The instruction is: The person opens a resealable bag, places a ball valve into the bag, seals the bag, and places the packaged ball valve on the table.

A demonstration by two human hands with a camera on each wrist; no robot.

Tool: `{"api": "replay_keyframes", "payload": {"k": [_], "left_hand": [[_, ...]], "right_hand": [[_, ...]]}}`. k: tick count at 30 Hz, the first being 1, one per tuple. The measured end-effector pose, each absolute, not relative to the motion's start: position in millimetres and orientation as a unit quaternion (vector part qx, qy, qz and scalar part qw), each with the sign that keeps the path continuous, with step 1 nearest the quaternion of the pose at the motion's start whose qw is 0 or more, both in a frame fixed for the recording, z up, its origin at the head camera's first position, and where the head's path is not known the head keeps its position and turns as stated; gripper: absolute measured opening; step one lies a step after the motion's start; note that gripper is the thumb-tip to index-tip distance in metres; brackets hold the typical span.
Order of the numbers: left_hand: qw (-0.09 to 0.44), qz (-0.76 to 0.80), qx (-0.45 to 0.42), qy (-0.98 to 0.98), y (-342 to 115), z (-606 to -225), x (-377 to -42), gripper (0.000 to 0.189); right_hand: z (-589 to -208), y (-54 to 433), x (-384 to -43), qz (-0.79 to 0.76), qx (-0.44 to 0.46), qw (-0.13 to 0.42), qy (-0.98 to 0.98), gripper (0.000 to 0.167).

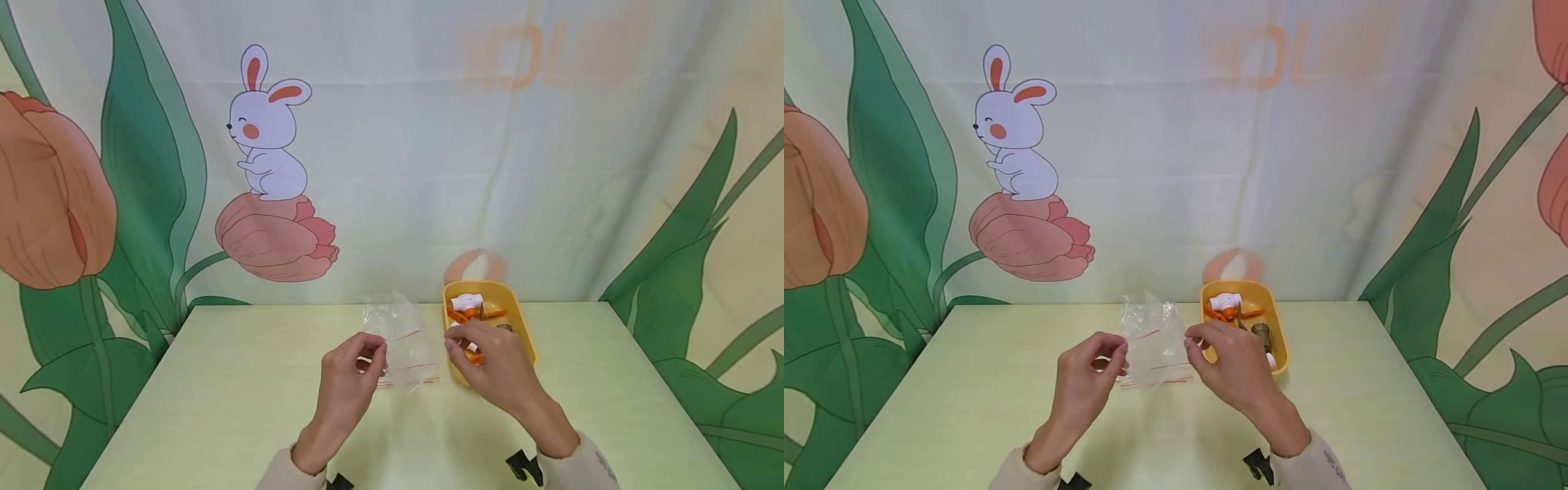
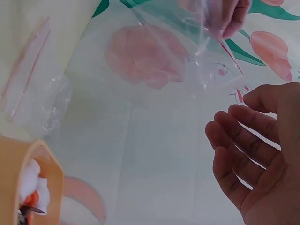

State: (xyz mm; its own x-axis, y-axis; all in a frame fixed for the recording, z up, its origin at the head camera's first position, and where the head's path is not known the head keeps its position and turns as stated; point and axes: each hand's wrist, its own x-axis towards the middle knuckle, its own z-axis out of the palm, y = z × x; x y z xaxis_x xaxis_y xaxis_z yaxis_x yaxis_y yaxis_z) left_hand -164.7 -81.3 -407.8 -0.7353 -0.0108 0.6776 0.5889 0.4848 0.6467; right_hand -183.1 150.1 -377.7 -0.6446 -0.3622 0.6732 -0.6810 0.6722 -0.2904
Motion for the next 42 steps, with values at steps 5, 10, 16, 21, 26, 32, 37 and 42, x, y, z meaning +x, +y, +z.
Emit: {"api": "replay_keyframes", "payload": {"k": [5,10,16,21,26,32,37,42], "left_hand": [[0.322,-0.467,-0.174,-0.805,-84,-409,-165,0.010],[0.322,-0.467,-0.171,-0.806,-87,-410,-166,0.010],[0.322,-0.460,-0.169,-0.810,-89,-410,-166,0.010],[0.318,-0.461,-0.164,-0.812,-91,-412,-166,0.009],[0.311,-0.465,-0.156,-0.814,-92,-413,-167,0.009],[0.316,-0.465,-0.155,-0.813,-94,-414,-168,0.010],[0.317,-0.463,-0.154,-0.813,-95,-416,-169,0.008],[0.318,-0.462,-0.152,-0.814,-95,-418,-169,0.008]], "right_hand": [[-363,159,-188,0.264,0.310,0.323,-0.854,0.006],[-355,173,-199,0.222,0.298,0.305,-0.877,0.007],[-355,185,-216,0.176,0.285,0.238,-0.911,0.015],[-358,188,-229,0.146,0.279,0.183,-0.931,0.019],[-363,188,-241,0.115,0.281,0.136,-0.943,0.023],[-373,188,-255,0.108,0.281,0.078,-0.951,0.031],[-386,187,-266,0.095,0.262,0.030,-0.960,0.038],[-401,189,-276,0.081,0.258,-0.012,-0.963,0.048]]}}
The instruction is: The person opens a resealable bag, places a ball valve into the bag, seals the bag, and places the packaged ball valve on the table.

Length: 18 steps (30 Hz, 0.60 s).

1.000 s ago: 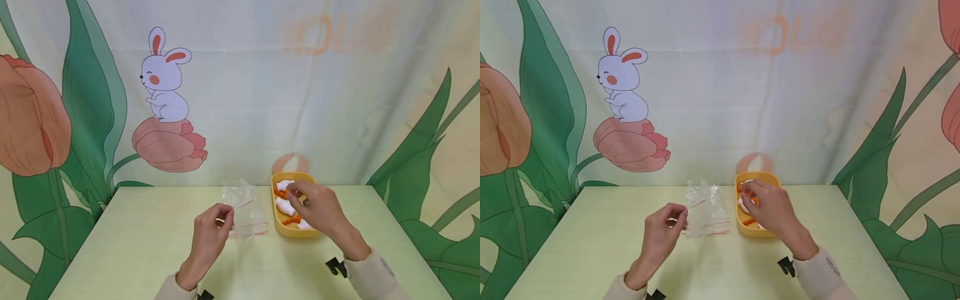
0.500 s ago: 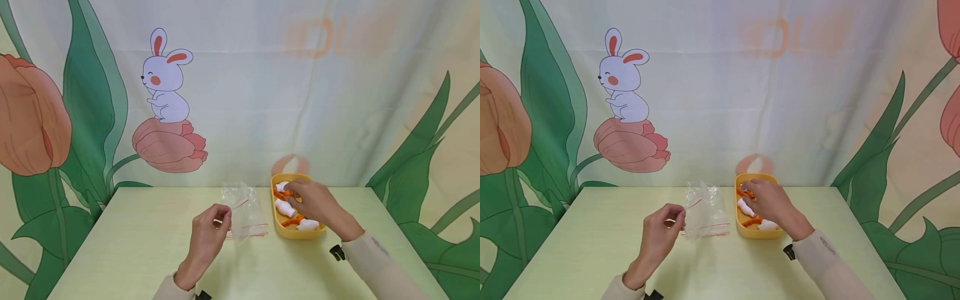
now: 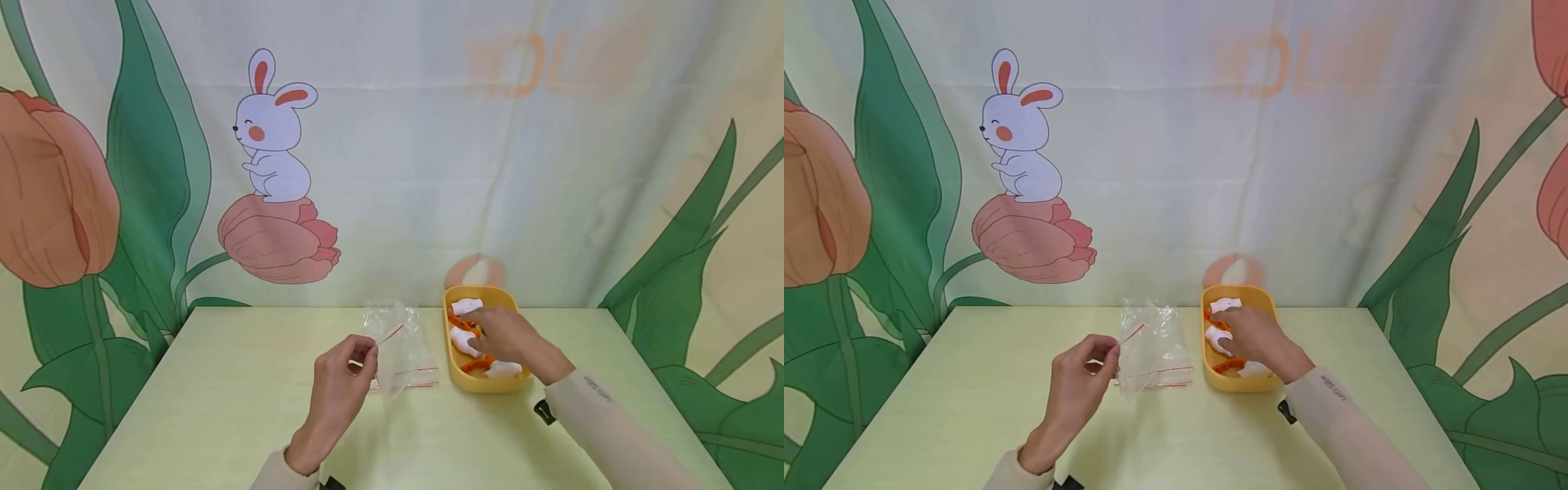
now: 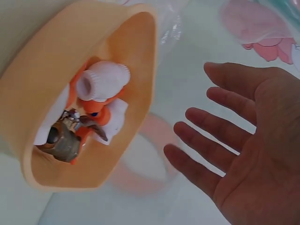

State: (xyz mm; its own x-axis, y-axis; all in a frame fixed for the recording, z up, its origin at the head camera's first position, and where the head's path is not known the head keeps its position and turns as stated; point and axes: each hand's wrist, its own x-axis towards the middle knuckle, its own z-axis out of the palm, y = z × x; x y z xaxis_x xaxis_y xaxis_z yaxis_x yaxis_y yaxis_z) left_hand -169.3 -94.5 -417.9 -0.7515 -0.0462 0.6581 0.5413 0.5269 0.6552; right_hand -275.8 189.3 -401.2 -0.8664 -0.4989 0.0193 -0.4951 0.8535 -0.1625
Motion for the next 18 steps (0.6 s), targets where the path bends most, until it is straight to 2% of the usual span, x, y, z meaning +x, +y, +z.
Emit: {"api": "replay_keyframes", "payload": {"k": [6,13,18], "left_hand": [[0.313,-0.464,-0.146,-0.815,-94,-419,-170,0.008],[0.314,-0.470,-0.140,-0.813,-94,-422,-172,0.010],[0.316,-0.470,-0.142,-0.812,-94,-422,-172,0.010]], "right_hand": [[-418,192,-284,-0.053,-0.295,0.021,0.954,0.049],[-428,189,-289,-0.063,-0.261,0.067,0.961,0.048],[-435,187,-294,-0.058,-0.274,0.069,0.958,0.023]]}}
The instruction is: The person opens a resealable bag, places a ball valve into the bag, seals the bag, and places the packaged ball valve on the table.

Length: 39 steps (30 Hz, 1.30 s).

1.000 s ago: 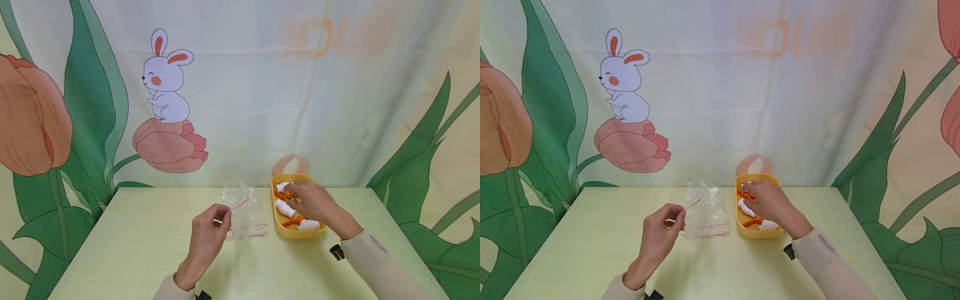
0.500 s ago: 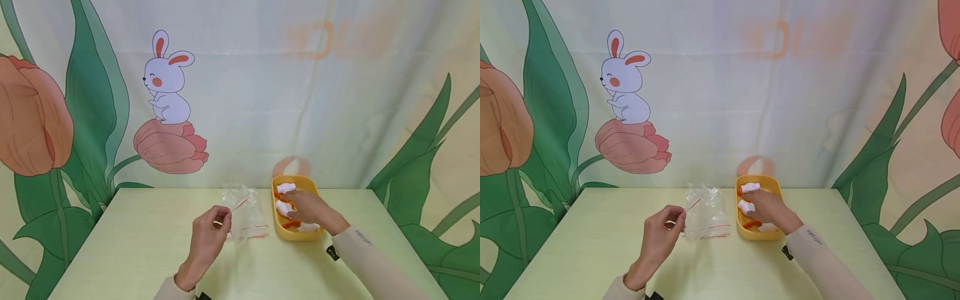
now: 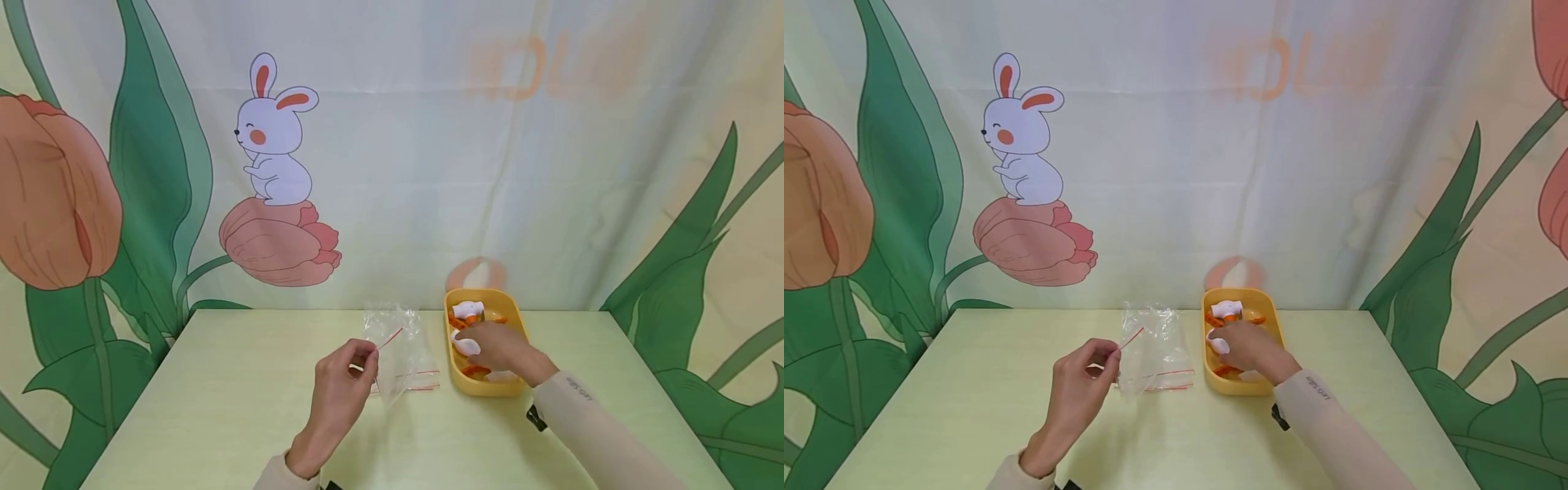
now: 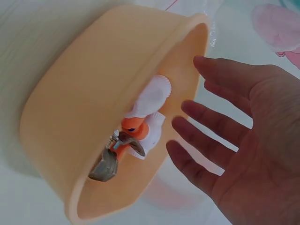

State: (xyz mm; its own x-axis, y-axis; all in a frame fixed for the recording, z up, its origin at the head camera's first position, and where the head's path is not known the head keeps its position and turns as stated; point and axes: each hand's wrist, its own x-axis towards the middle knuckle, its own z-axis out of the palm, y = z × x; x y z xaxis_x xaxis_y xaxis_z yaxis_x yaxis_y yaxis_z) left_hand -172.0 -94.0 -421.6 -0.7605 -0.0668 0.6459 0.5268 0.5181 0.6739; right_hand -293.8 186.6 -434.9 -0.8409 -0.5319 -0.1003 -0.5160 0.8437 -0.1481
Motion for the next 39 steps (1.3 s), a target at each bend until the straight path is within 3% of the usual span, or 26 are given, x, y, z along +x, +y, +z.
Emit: {"api": "replay_keyframes", "payload": {"k": [22,31,39], "left_hand": [[0.317,-0.477,-0.143,-0.807,-94,-424,-173,0.011],[0.321,-0.474,-0.145,-0.807,-92,-427,-175,0.012],[0.317,-0.468,-0.137,-0.814,-92,-428,-174,0.012]], "right_hand": [[-457,171,-301,-0.064,-0.198,0.147,0.967,0.023],[-461,167,-303,-0.047,-0.205,0.139,0.968,0.015],[-471,164,-305,0.008,-0.262,0.106,0.959,0.020]]}}
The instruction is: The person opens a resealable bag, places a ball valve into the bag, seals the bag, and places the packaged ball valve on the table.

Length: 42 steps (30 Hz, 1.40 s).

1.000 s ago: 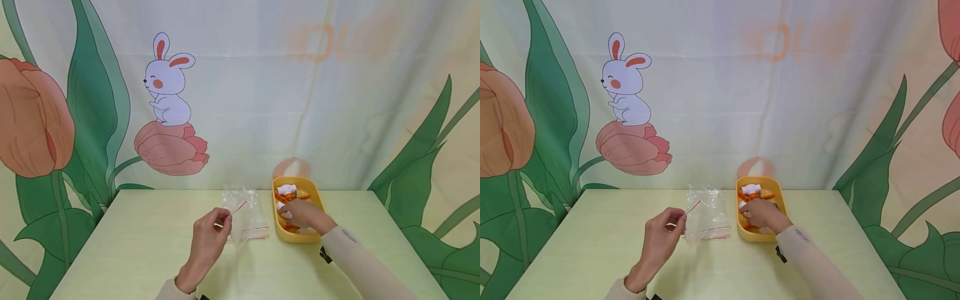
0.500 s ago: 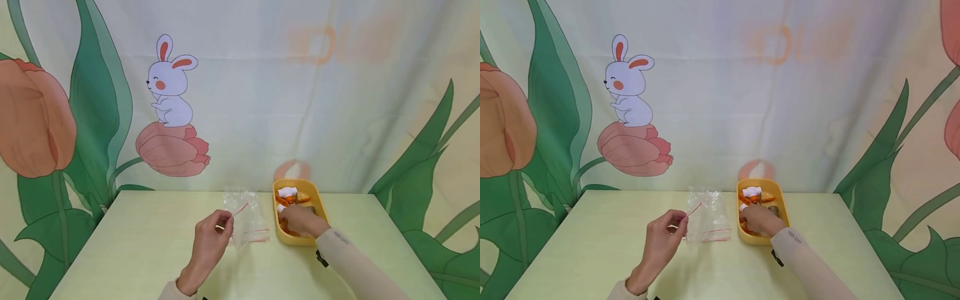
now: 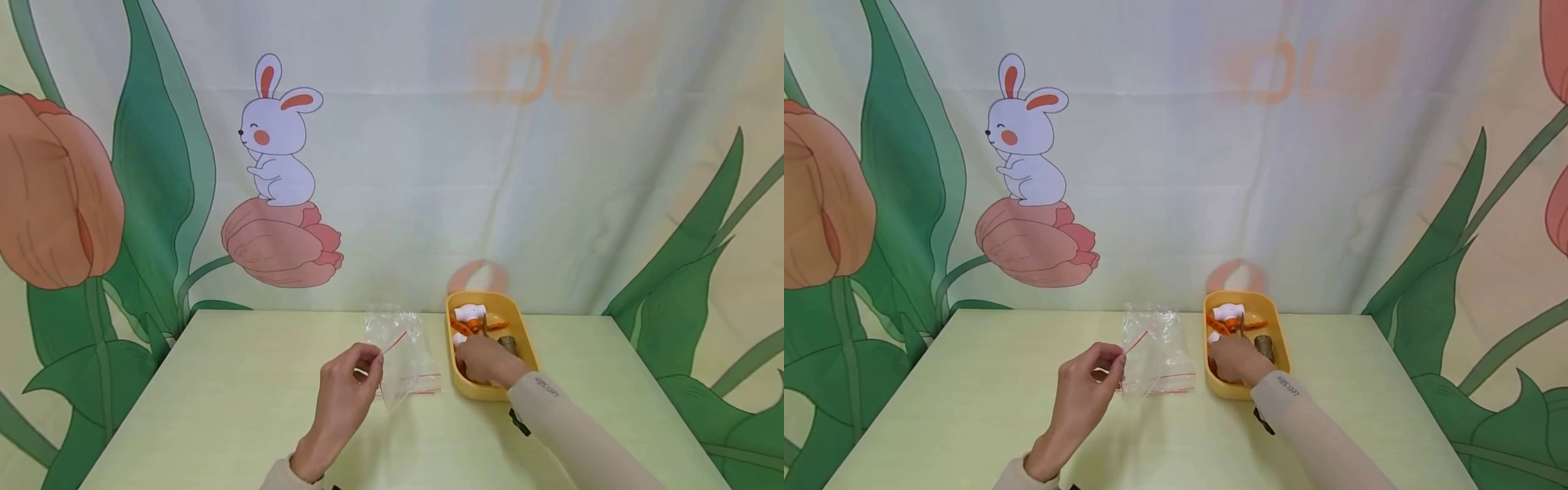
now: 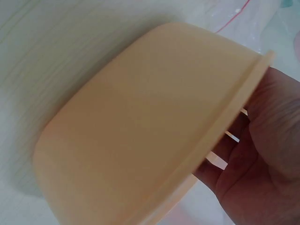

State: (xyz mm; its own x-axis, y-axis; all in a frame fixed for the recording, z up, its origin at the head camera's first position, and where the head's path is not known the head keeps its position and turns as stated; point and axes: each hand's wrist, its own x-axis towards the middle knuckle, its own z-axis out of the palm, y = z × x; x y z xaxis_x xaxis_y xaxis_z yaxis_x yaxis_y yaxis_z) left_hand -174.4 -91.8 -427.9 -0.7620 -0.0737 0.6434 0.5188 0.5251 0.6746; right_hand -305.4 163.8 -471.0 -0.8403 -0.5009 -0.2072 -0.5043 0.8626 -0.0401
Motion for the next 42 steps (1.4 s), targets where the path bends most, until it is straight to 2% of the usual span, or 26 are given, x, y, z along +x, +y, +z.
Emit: {"api": "replay_keyframes", "payload": {"k": [7,12,15,21,29,34,38,42], "left_hand": [[0.315,-0.465,-0.134,-0.816,-92,-429,-172,0.012],[0.322,-0.463,-0.141,-0.814,-93,-426,-173,0.012],[0.324,-0.462,-0.142,-0.813,-94,-425,-173,0.012],[0.320,-0.460,-0.138,-0.817,-95,-424,-172,0.011],[0.322,-0.456,-0.134,-0.818,-95,-424,-172,0.011],[0.321,-0.452,-0.133,-0.822,-95,-423,-172,0.009],[0.316,-0.454,-0.134,-0.822,-96,-422,-170,0.008],[0.316,-0.458,-0.134,-0.820,-96,-421,-170,0.007]], "right_hand": [[-477,165,-303,0.039,-0.279,0.084,0.956,0.017],[-469,170,-302,0.002,-0.253,0.082,0.964,0.020],[-462,175,-303,-0.009,-0.241,0.080,0.967,0.016],[-454,186,-305,0.005,-0.284,0.037,0.958,0.008],[-443,199,-302,0.008,-0.323,-0.026,0.946,0.020],[-435,205,-299,0.015,-0.321,-0.052,0.945,0.010],[-429,209,-296,-0.003,-0.309,-0.073,0.948,0.016],[-425,212,-295,-0.018,-0.298,-0.091,0.950,0.016]]}}
